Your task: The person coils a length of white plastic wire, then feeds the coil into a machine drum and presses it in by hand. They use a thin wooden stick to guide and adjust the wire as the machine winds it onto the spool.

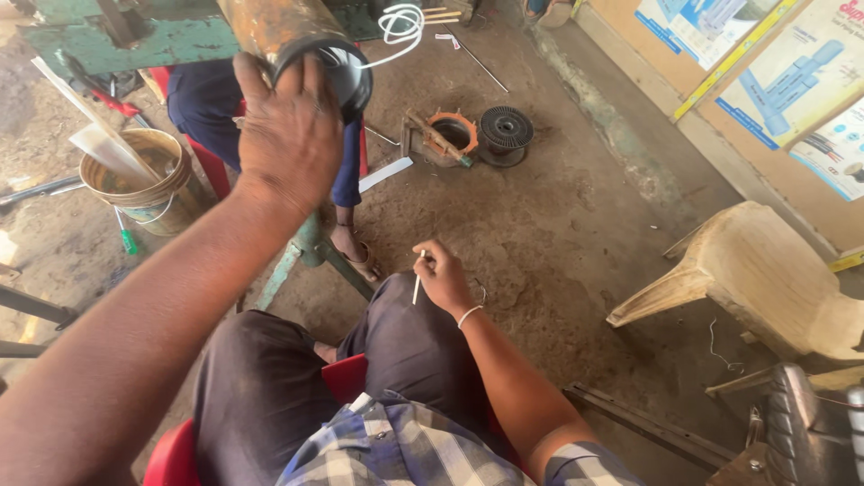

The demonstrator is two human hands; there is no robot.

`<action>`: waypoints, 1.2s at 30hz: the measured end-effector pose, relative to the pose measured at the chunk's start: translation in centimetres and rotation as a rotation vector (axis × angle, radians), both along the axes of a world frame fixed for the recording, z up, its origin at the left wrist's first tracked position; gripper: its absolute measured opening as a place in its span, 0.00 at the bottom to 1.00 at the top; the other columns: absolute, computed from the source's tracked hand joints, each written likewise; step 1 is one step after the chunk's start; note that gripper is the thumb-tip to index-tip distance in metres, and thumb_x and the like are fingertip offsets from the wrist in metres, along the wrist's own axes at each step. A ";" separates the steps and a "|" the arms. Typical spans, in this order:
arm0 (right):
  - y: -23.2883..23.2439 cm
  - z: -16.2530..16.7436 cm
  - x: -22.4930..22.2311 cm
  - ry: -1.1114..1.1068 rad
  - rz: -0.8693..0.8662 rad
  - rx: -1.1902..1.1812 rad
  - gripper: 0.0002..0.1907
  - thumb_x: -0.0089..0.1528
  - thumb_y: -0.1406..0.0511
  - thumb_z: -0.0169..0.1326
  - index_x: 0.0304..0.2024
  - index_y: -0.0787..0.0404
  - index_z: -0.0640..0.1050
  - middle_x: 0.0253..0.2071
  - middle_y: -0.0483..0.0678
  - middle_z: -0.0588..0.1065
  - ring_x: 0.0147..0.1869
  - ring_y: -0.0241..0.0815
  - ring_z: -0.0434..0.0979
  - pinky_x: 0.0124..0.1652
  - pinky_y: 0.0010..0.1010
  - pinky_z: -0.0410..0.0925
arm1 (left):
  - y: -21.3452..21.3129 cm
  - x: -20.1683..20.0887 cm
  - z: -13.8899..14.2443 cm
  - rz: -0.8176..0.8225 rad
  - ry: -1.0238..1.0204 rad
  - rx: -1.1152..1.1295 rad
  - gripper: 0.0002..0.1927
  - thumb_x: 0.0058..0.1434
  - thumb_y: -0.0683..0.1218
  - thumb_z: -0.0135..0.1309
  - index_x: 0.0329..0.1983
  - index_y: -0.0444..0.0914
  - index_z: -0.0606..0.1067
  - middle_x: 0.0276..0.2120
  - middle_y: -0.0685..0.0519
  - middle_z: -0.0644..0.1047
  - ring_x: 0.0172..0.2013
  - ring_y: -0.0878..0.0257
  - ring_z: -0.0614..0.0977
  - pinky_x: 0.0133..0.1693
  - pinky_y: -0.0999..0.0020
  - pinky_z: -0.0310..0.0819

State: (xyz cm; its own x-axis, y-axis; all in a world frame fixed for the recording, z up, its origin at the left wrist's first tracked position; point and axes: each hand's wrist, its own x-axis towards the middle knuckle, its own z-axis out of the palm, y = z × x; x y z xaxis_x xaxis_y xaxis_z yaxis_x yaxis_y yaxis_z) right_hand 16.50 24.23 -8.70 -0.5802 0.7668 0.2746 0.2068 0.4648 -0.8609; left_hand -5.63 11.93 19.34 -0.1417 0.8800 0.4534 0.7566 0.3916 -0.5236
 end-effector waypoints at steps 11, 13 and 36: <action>-0.3 0.3 -1.3 -0.100 0.044 0.045 0.11 0.63 0.68 0.55 0.49 0.57 0.78 0.30 0.50 0.79 0.31 0.41 0.81 0.34 0.33 0.72 | 0.4 -5.5 -3.3 -0.143 0.065 0.313 0.11 0.70 0.44 0.45 0.46 0.35 0.76 0.46 0.49 0.76 0.52 0.58 0.75 0.63 0.38 0.57; -0.1 0.2 -1.3 -0.104 0.057 0.028 0.11 0.63 0.68 0.55 0.49 0.56 0.77 0.29 0.51 0.79 0.31 0.44 0.81 0.34 0.33 0.72 | 0.2 -5.9 -3.8 -0.166 0.054 0.361 0.09 0.68 0.42 0.44 0.44 0.36 0.75 0.45 0.51 0.77 0.53 0.59 0.75 0.61 0.43 0.58; 1.1 0.2 -1.0 -0.162 0.079 0.078 0.11 0.63 0.69 0.53 0.49 0.57 0.78 0.30 0.53 0.79 0.31 0.47 0.81 0.36 0.36 0.72 | 0.5 -5.0 -3.0 -0.167 0.100 0.366 0.17 0.70 0.50 0.48 0.54 0.35 0.77 0.49 0.51 0.75 0.56 0.58 0.73 0.62 0.41 0.56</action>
State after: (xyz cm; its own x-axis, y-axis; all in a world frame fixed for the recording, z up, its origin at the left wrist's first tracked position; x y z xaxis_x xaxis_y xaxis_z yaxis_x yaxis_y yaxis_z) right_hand 15.46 25.35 -8.51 -0.6794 0.6970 0.2296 0.2997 0.5491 -0.7802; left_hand -10.59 12.41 16.39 0.0498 0.6653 0.7449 0.7777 0.4421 -0.4469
